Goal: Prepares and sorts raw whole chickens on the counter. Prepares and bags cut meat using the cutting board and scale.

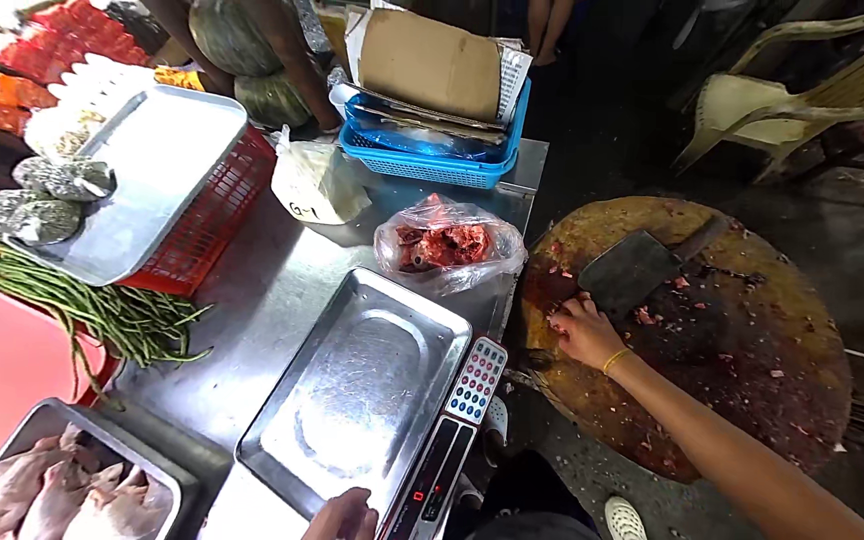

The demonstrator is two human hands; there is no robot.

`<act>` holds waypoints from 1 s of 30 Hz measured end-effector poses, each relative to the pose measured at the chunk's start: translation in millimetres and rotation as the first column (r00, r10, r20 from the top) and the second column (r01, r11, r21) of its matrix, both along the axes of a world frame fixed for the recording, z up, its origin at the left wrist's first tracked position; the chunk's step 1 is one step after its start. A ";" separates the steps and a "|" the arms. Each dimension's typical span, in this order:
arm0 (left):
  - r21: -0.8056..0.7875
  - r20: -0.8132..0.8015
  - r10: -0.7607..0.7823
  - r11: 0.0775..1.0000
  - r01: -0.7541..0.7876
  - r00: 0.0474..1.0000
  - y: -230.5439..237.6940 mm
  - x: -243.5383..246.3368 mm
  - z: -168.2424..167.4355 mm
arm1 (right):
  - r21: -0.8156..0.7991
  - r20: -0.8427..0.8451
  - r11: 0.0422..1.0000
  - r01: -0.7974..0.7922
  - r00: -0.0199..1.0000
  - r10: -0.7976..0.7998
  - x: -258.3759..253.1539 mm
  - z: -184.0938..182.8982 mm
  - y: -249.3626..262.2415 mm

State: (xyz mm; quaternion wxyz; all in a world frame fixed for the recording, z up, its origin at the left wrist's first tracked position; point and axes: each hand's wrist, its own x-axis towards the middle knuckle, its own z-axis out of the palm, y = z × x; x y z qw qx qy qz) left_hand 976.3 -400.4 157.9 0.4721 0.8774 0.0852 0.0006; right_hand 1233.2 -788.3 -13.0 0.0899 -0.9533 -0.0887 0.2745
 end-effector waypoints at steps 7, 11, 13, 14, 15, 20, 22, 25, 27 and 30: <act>0.245 0.201 -0.275 0.943 0.224 0.940 -16.8 157.3 13.9 | 0.395 -0.016 0.843 0.365 0.920 -0.391 18.7 18.7 -36.4; 0.378 0.060 -0.336 0.879 0.291 0.940 -24.6 252.9 -9.3 | 0.720 -0.185 0.409 0.560 0.724 -0.665 16.1 60.7 -68.5; 0.444 -0.056 -0.297 0.848 0.290 0.953 -27.3 294.5 -26.6 | 0.811 -0.234 0.259 0.524 0.697 -0.677 15.2 79.7 -76.6; 0.486 -0.095 -0.255 0.832 0.268 0.962 -27.2 312.7 -36.6 | 0.847 -0.247 0.204 0.492 0.703 -0.667 16.0 89.9 -78.5; 0.521 -0.129 -0.204 0.819 0.241 0.971 -25.2 328.5 -46.5 | 0.875 -0.259 0.153 0.459 0.712 -0.653 17.1 99.9 -79.0; 0.587 -0.373 0.048 0.785 0.196 0.927 -3.8 369.3 -67.4 | 0.931 -0.291 -0.004 0.365 0.737 -0.610 24.3 138.6 -69.5; 0.567 -0.380 0.045 0.800 0.194 0.924 1.7 373.5 -67.2 | 0.946 -0.263 -0.006 0.324 0.755 -0.601 28.8 152.4 -59.9; 0.494 -0.295 -0.026 0.851 0.176 0.955 13.5 371.8 -66.1 | 0.980 -0.160 0.020 0.200 0.837 -0.523 44.5 176.2 -33.2; 0.423 -0.212 -0.044 0.897 0.132 0.976 17.5 371.8 -62.7 | 0.997 -0.074 -0.016 0.075 0.889 -0.452 59.1 198.0 -7.5; 0.328 -0.132 -0.059 0.940 0.099 0.989 24.2 373.0 -57.7 | 0.984 0.115 -0.086 -0.155 0.927 -0.358 79.8 235.5 42.2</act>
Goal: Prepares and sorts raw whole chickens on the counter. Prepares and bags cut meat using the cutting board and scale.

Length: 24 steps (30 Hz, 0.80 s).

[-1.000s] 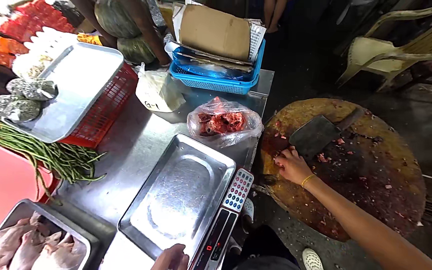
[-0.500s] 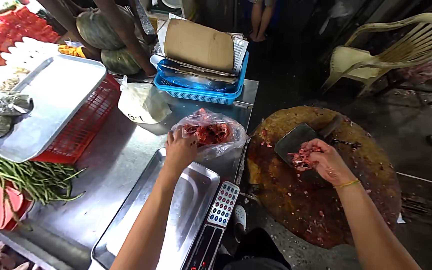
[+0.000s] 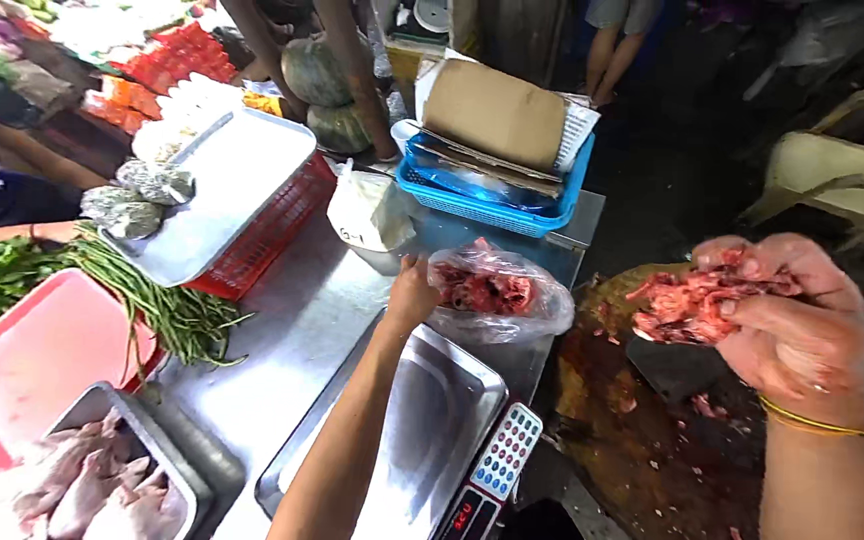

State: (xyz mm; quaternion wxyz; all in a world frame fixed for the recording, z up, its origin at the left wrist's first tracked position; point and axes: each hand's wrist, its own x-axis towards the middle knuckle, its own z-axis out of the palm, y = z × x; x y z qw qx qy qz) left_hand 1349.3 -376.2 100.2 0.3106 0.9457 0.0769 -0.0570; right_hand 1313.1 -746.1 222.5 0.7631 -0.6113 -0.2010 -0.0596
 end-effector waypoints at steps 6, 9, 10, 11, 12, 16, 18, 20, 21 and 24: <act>-0.131 -0.043 -0.041 0.991 0.035 0.998 7.9 4.3 1.7 | -0.361 0.285 0.932 0.041 0.956 0.068 46.9 -61.4 133.7; -0.132 -0.108 -0.019 0.991 0.004 0.994 -1.2 1.8 3.3 | -0.741 0.005 0.652 -0.161 0.969 0.245 70.2 -154.6 166.8; -0.124 -0.134 -0.010 0.992 -0.007 0.991 -1.0 4.3 6.8 | -0.739 -0.018 0.656 -0.150 0.979 0.204 70.2 -162.5 164.4; -0.123 -0.153 0.004 0.992 -0.023 0.988 0.5 8.0 9.7 | -0.687 -0.001 0.721 -0.095 0.992 0.129 67.5 -159.0 156.6; -0.133 -0.174 0.010 0.991 -0.034 0.985 2.0 6.2 8.1 | -0.618 0.009 0.785 -0.030 0.999 0.046 55.7 -151.7 144.1; -0.232 -0.231 -0.138 0.969 0.084 0.963 9.1 12.2 1.9 | -0.493 -0.015 0.849 0.193 0.973 -0.230 -2.7 -127.1 71.4; -0.237 -0.242 -0.211 0.959 0.153 0.947 11.9 12.2 1.6 | -0.669 -0.076 0.712 0.214 0.933 -0.351 -34.4 -133.6 26.6; -0.181 -0.248 -0.234 0.964 0.192 0.940 9.6 14.3 -10.5 | -0.863 -0.147 0.488 0.127 0.863 -0.484 -66.5 -144.5 -24.3; -0.145 -0.212 -0.209 0.973 0.180 0.955 6.9 15.4 -9.2 | -0.920 -0.170 0.388 0.059 0.831 -0.529 -78.9 -151.0 -45.3; -0.108 -0.034 -0.080 0.991 0.076 0.996 3.1 22.9 13.5 | -0.959 -0.208 0.277 -0.049 0.786 -0.581 -103.2 -179.2 -72.7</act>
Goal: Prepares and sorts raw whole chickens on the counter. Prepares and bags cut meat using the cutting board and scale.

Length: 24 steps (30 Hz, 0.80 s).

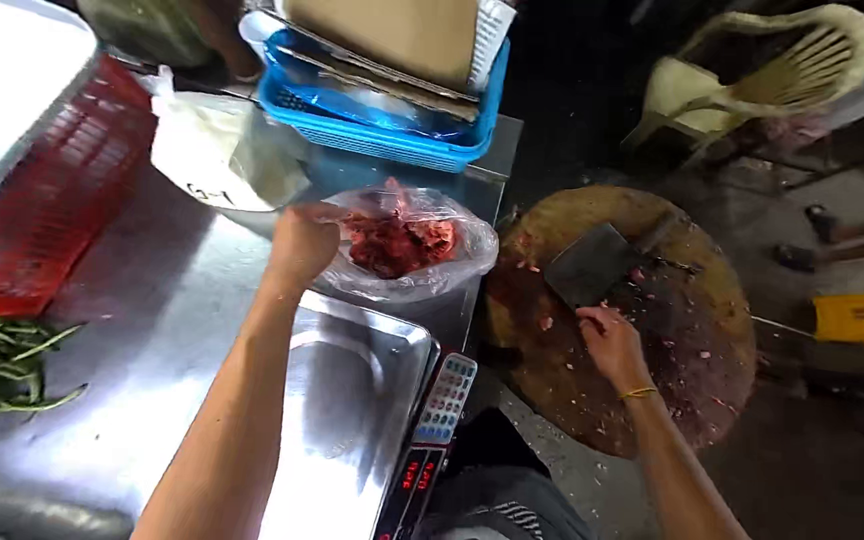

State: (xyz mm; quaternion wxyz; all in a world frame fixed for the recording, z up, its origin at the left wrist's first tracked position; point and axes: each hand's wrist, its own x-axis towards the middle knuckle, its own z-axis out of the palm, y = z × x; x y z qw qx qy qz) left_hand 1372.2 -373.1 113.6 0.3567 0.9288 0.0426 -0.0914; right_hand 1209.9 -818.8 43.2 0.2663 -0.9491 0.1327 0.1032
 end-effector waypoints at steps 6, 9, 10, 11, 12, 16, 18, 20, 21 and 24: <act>0.024 -0.059 0.045 0.999 -0.044 0.997 -19.1 1.7 23.3 | -0.012 -0.060 0.999 -0.048 0.997 0.047 -2.6 -69.6 35.5; 0.082 -0.118 -0.008 0.996 0.018 0.993 -23.9 -7.8 18.5 | 0.060 -0.103 0.998 0.035 0.994 -0.029 7.3 -64.0 35.1; 0.136 -0.131 -0.029 0.990 0.047 0.991 -24.7 -13.0 16.1 | 0.141 -0.116 0.987 0.079 0.991 -0.063 12.5 -52.7 35.2; 0.205 -0.175 -0.044 0.975 0.080 0.984 -24.2 -14.3 14.7 | 0.249 -0.111 0.961 0.120 0.989 -0.095 19.8 -34.0 38.6; 0.269 -0.234 -0.051 0.956 0.115 0.971 -24.5 -13.9 13.5 | 0.375 -0.043 0.918 0.129 0.992 -0.122 25.0 -9.2 45.1; 0.250 -0.227 -0.055 0.962 0.113 0.972 -22.8 -9.3 10.4 | 0.650 0.576 0.676 -0.349 0.805 -0.139 39.8 109.9 97.7; 0.145 -0.142 -0.045 0.987 0.066 0.989 -20.0 -6.6 8.0 | 0.591 0.751 0.572 -0.569 0.648 -0.131 57.6 138.8 135.2; 0.067 -0.081 -0.020 0.997 0.026 0.997 -15.5 -4.0 6.9 | 0.505 0.812 0.563 -0.654 0.581 -0.054 89.5 119.5 179.1; 0.041 -0.054 -0.008 0.999 0.010 0.998 -12.3 -2.9 5.3 | 0.408 0.807 0.651 -0.641 0.586 0.072 108.3 96.2 196.3; -0.002 -0.003 -0.001 1.000 0.001 1.000 -1.1 -10.4 1.4 | 0.069 0.548 0.843 -0.533 0.727 0.414 136.1 46.3 203.8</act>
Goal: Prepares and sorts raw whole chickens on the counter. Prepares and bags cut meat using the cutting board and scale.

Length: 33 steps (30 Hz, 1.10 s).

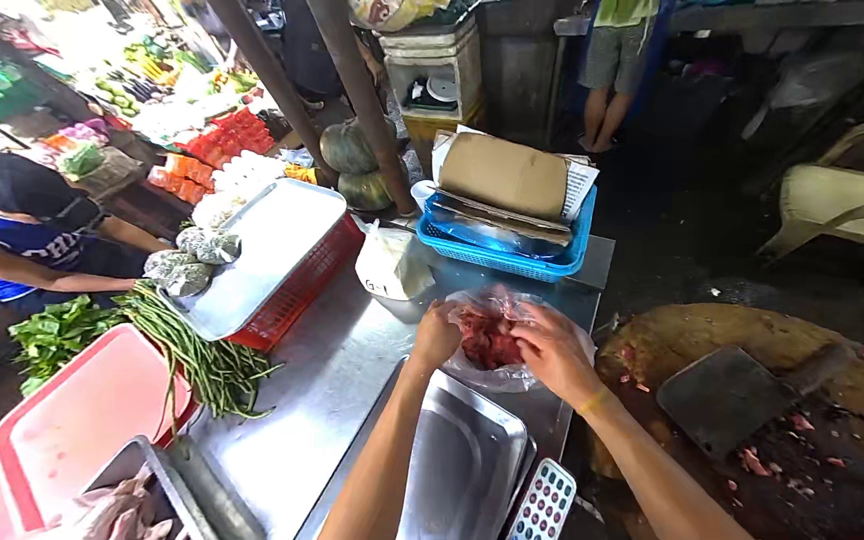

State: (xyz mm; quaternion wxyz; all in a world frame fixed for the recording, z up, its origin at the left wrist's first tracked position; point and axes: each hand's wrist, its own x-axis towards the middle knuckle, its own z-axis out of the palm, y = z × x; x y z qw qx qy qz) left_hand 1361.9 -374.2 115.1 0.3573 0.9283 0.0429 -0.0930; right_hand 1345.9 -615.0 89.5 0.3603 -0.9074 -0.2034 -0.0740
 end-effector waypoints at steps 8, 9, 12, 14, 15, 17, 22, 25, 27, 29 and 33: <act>-0.536 -0.047 0.377 0.772 -0.342 0.925 -10.4 27.8 4.3 | 0.252 -0.598 0.906 0.340 0.791 -0.131 56.7 -9.9 -38.1; -0.593 -0.067 0.437 0.706 -0.388 0.897 -15.4 36.9 9.5 | 0.357 -0.626 0.836 0.417 0.771 -0.117 65.4 1.6 -37.6; -0.699 -0.041 0.483 0.612 -0.370 0.875 -30.0 60.0 42.1 | 0.566 -0.639 0.631 0.530 0.766 -0.069 90.7 38.2 -36.5; -0.761 -0.005 0.471 0.571 -0.309 0.882 -35.4 67.7 62.8 | 0.619 -0.603 0.580 0.530 0.794 -0.082 94.7 56.4 -46.8; -0.770 0.004 0.450 0.571 -0.284 0.893 -34.0 69.8 72.8 | 0.635 -0.569 0.584 0.505 0.818 -0.088 94.4 64.3 -51.6; -0.733 0.029 0.386 0.635 -0.243 0.922 -24.9 70.3 86.3 | 0.625 -0.491 0.660 0.417 0.867 -0.083 94.0 74.6 -57.7; -0.403 -0.046 0.144 0.903 -0.150 0.989 -2.2 56.1 13.9 | 0.165 -0.460 0.964 0.208 0.881 -0.111 97.4 28.9 -71.4; -0.028 -0.046 -0.008 1.000 0.007 0.999 -2.8 55.1 -13.5 | 0.004 -0.413 0.973 0.233 0.886 -0.210 93.7 -0.8 -76.4; 0.234 -0.001 -0.138 0.963 0.134 0.990 -9.0 51.9 -14.0 | -0.005 -0.337 0.969 0.249 0.912 -0.236 80.3 -14.6 -78.6; 0.331 0.050 -0.246 0.919 0.216 0.968 -21.2 54.9 -13.3 | 0.041 -0.307 0.968 0.248 0.925 -0.224 68.9 -27.7 -81.6; 0.390 -0.004 -0.358 0.859 0.331 0.934 -51.6 67.3 -12.8 | 0.172 -0.130 0.925 0.338 0.939 -0.319 69.8 -21.8 -79.1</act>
